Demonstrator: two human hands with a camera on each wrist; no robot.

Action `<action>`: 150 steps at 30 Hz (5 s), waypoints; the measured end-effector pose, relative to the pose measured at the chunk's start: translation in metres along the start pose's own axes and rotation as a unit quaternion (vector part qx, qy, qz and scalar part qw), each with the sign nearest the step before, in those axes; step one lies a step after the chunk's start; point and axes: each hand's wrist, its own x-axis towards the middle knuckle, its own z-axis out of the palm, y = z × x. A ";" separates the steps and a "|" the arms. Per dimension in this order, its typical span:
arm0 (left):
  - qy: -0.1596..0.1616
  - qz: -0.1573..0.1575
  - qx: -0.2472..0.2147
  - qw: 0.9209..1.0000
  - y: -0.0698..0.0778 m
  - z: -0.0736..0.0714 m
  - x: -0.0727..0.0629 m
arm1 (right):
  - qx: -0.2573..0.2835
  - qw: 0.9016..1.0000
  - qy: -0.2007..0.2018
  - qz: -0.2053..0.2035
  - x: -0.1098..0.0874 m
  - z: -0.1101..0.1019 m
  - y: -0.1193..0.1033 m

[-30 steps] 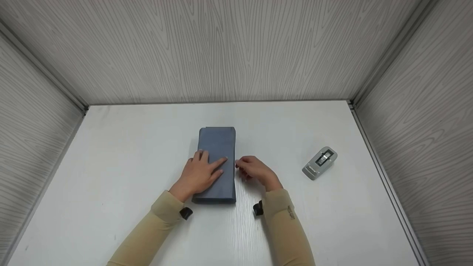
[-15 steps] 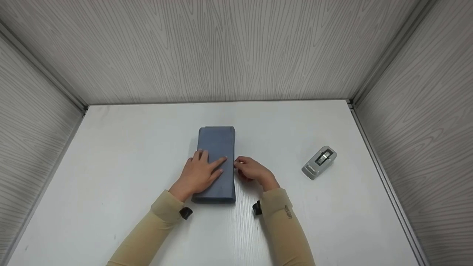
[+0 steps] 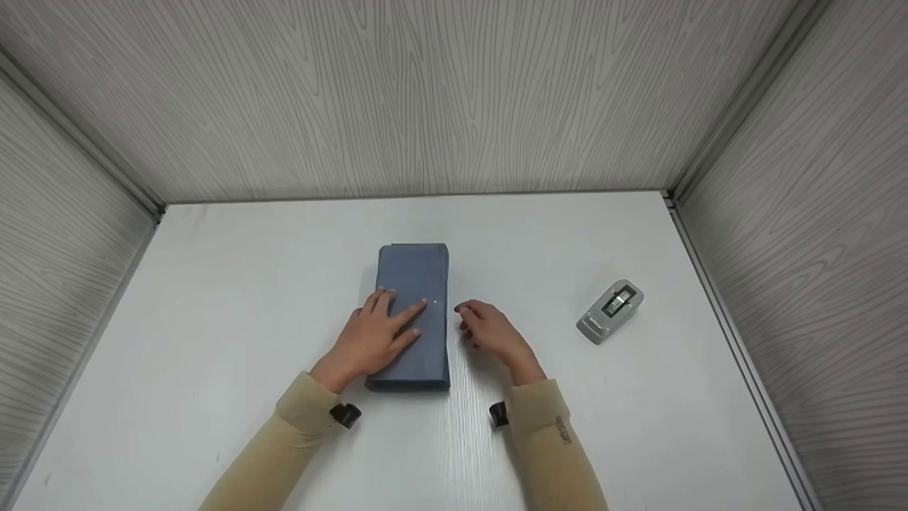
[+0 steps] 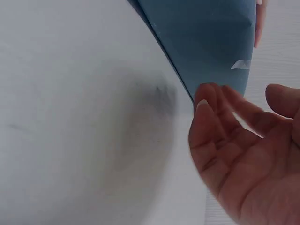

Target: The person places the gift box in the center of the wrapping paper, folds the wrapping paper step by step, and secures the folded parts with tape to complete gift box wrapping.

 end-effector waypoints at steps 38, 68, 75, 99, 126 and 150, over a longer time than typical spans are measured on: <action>0.035 -0.055 -0.235 0.970 -0.028 0.007 -0.021 | -0.097 0.989 0.090 -0.066 0.005 0.029 -0.014; 0.125 -0.065 -0.171 0.975 -0.030 0.011 0.004 | -0.153 0.974 0.154 -0.059 0.023 0.036 -0.012; 0.159 -0.064 -0.135 0.976 -0.026 0.014 0.007 | -0.180 0.969 0.163 -0.053 0.025 0.039 -0.015; 0.158 -0.057 -0.036 0.985 -0.022 0.010 0.016 | -0.293 0.931 0.197 -0.088 0.028 0.044 -0.014; 0.166 0.004 0.007 0.986 -0.028 0.012 0.024 | -0.289 0.941 0.163 -0.071 0.023 0.041 -0.016; 0.168 0.002 0.022 0.985 -0.024 0.011 0.024 | -0.364 0.911 0.184 -0.068 0.035 0.052 -0.019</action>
